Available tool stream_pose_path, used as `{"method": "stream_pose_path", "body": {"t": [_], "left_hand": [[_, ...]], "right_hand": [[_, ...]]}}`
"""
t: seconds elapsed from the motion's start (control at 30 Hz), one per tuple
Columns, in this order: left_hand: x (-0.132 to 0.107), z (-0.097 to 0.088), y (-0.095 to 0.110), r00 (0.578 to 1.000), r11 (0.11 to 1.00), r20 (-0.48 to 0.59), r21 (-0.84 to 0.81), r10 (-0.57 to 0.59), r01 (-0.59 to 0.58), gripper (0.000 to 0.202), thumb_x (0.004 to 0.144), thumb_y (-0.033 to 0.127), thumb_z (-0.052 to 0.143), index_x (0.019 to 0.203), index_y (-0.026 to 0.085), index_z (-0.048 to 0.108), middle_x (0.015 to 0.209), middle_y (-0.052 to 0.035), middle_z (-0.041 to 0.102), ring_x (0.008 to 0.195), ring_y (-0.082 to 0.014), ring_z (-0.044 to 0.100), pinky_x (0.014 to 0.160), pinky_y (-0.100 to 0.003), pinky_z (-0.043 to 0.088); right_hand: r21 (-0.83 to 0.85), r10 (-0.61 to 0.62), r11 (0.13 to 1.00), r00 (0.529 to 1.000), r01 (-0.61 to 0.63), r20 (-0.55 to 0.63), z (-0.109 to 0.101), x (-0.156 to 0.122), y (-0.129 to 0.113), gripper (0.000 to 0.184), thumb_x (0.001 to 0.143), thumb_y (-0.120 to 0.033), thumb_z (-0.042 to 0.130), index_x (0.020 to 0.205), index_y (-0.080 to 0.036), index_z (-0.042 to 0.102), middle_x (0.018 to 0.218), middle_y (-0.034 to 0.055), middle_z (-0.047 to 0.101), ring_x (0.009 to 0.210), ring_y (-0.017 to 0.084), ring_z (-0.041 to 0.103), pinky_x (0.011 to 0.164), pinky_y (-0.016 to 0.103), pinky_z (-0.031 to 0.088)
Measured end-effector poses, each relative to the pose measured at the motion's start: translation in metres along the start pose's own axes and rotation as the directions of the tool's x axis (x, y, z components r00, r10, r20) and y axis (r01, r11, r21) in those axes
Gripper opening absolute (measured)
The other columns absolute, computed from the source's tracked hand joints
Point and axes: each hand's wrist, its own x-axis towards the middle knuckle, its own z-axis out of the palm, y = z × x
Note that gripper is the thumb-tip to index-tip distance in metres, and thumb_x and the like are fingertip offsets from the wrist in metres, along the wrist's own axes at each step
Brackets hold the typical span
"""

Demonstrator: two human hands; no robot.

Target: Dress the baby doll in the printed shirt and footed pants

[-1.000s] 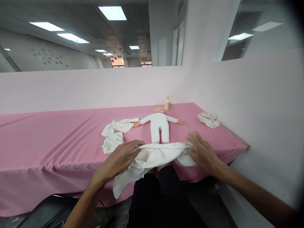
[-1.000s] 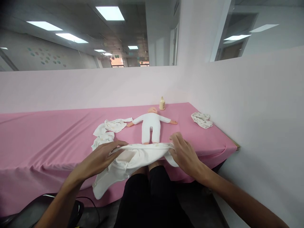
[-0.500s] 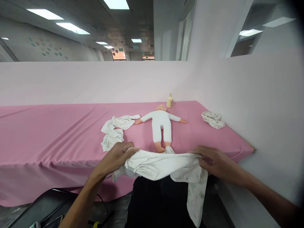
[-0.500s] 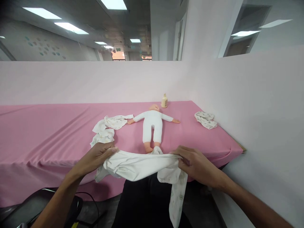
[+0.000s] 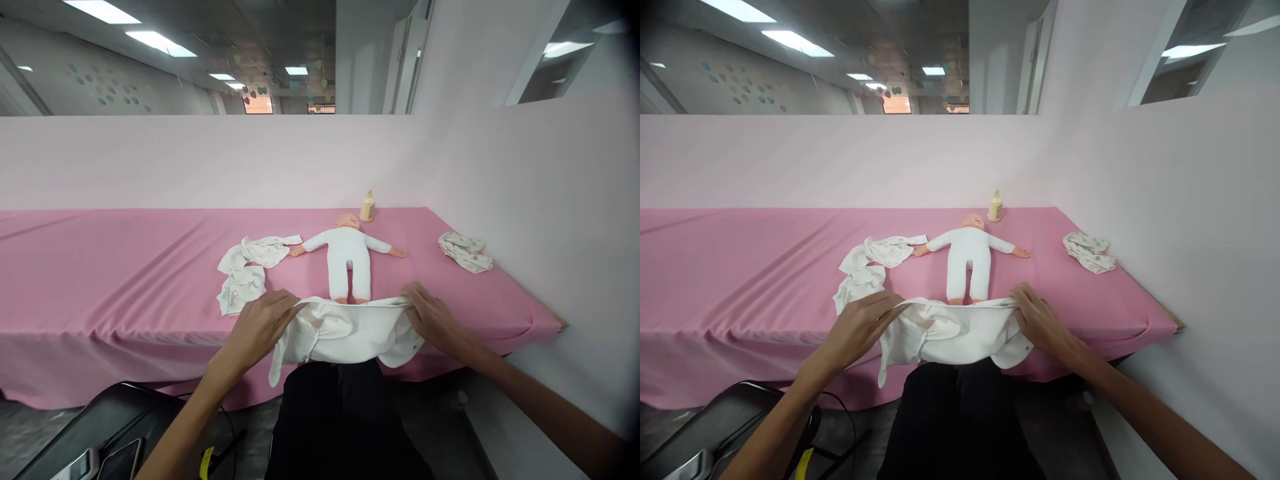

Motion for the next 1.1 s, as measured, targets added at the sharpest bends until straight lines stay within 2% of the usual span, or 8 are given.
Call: {"method": "stream_pose_path", "body": {"t": [0.17, 0.37, 0.47, 0.6, 0.73, 0.87, 1.0, 1.1], "left_hand": [[-0.001, -0.008, 0.002, 0.984, 0.982, -0.173, -0.189, -0.046, 0.013, 0.031, 0.1, 0.034, 0.039, 0.108, 0.02, 0.064, 0.109, -0.008, 0.065, 0.099, -0.0189, 0.058, 0.085, -0.029, 0.043], [-0.008, -0.029, -0.001, 0.986, 0.981, -0.135, -0.185, -0.093, 0.067, 0.03, 0.098, 0.036, 0.041, 0.106, 0.021, 0.065, 0.101, -0.005, 0.066, 0.091, -0.0177, 0.058, 0.078, -0.026, 0.042], [-0.012, -0.035, -0.003, 0.992, 0.983, -0.073, -0.159, -0.103, 0.09, 0.032, 0.098, 0.038, 0.04, 0.086, 0.019, 0.062, 0.082, -0.0027, 0.063, 0.075, -0.0148, 0.053, 0.068, -0.024, 0.04], [-0.016, -0.038, 0.0, 0.994, 0.977, -0.035, -0.189, -0.106, 0.097, 0.037, 0.098, 0.041, 0.038, 0.07, 0.018, 0.048, 0.065, 0.0003, 0.049, 0.063, -0.0124, 0.042, 0.059, -0.023, 0.034], [-0.014, -0.038, 0.013, 0.995, 0.963, 0.026, -0.252, -0.092, 0.095, 0.039, 0.098, 0.041, 0.038, 0.067, 0.018, 0.041, 0.064, 0.002, 0.043, 0.061, -0.011, 0.039, 0.058, -0.023, 0.032], [-0.013, -0.038, 0.028, 0.994, 0.955, 0.063, -0.277, -0.089, 0.103, 0.039, 0.098, 0.04, 0.039, 0.066, 0.017, 0.04, 0.063, 0.0029, 0.043, 0.06, -0.0099, 0.039, 0.057, -0.022, 0.03], [-0.015, -0.037, 0.049, 0.993, 0.927, 0.095, -0.362, -0.07, 0.1, 0.035, 0.097, 0.038, 0.041, 0.072, 0.016, 0.054, 0.069, 0.0014, 0.055, 0.064, -0.0107, 0.047, 0.06, -0.022, 0.035], [-0.015, -0.036, 0.068, 0.996, 0.91, 0.082, -0.41, -0.028, 0.06, 0.029, 0.097, 0.035, 0.045, 0.082, 0.017, 0.062, 0.074, 0.0009, 0.063, 0.068, -0.011, 0.053, 0.064, -0.021, 0.039]], "right_hand": [[0.339, -0.05, 0.94, 0.997, 0.024, 0.066, -0.015, -0.002, -0.006, 0.029, 0.096, -0.024, 0.034, 0.121, -0.022, 0.05, 0.114, 0.0081, 0.062, 0.106, 0.02, 0.06, 0.091, 0.038, 0.051], [-0.058, -0.169, 0.983, 0.982, 0.175, 0.083, -0.013, -0.017, 0.01, 0.056, 0.094, -0.018, 0.037, 0.149, -0.016, 0.028, 0.132, 0.0176, 0.057, 0.112, 0.027, 0.061, 0.084, 0.04, 0.052], [-0.202, -0.243, 0.942, 0.96, 0.268, 0.138, -0.008, -0.023, 0.018, 0.048, 0.088, -0.01, 0.042, 0.136, -0.013, 0.047, 0.106, 0.0152, 0.068, 0.089, 0.024, 0.065, 0.073, 0.036, 0.049], [-0.143, -0.247, 0.947, 0.936, 0.288, 0.253, 0.004, -0.02, 0.011, 0.027, 0.091, -0.007, 0.039, 0.097, -0.018, 0.062, 0.082, 0.0056, 0.066, 0.072, 0.017, 0.061, 0.068, 0.03, 0.045], [0.029, -0.279, 0.96, 0.943, 0.278, 0.182, 0.022, -0.019, -0.028, 0.016, 0.095, -0.026, 0.049, 0.101, -0.02, 0.063, 0.096, 0.0062, 0.067, 0.088, 0.019, 0.064, 0.078, 0.032, 0.048], [0.251, -0.181, 0.955, 0.981, 0.158, 0.071, 0.03, -0.026, -0.083, 0.046, 0.082, -0.054, 0.065, 0.113, -0.021, 0.058, 0.111, 0.0076, 0.065, 0.105, 0.024, 0.061, 0.091, 0.04, 0.048], [0.405, -0.11, 0.907, 0.993, 0.116, -0.039, 0.017, -0.031, -0.134, 0.061, 0.078, -0.051, 0.07, 0.128, -0.023, 0.049, 0.128, 0.0103, 0.057, 0.118, 0.025, 0.054, 0.098, 0.042, 0.045], [0.509, -0.054, 0.857, 0.996, 0.086, -0.076, 0.003, -0.024, -0.161, 0.045, 0.082, -0.037, 0.066, 0.122, -0.022, 0.051, 0.118, 0.0084, 0.061, 0.11, 0.024, 0.057, 0.096, 0.041, 0.046]]}}
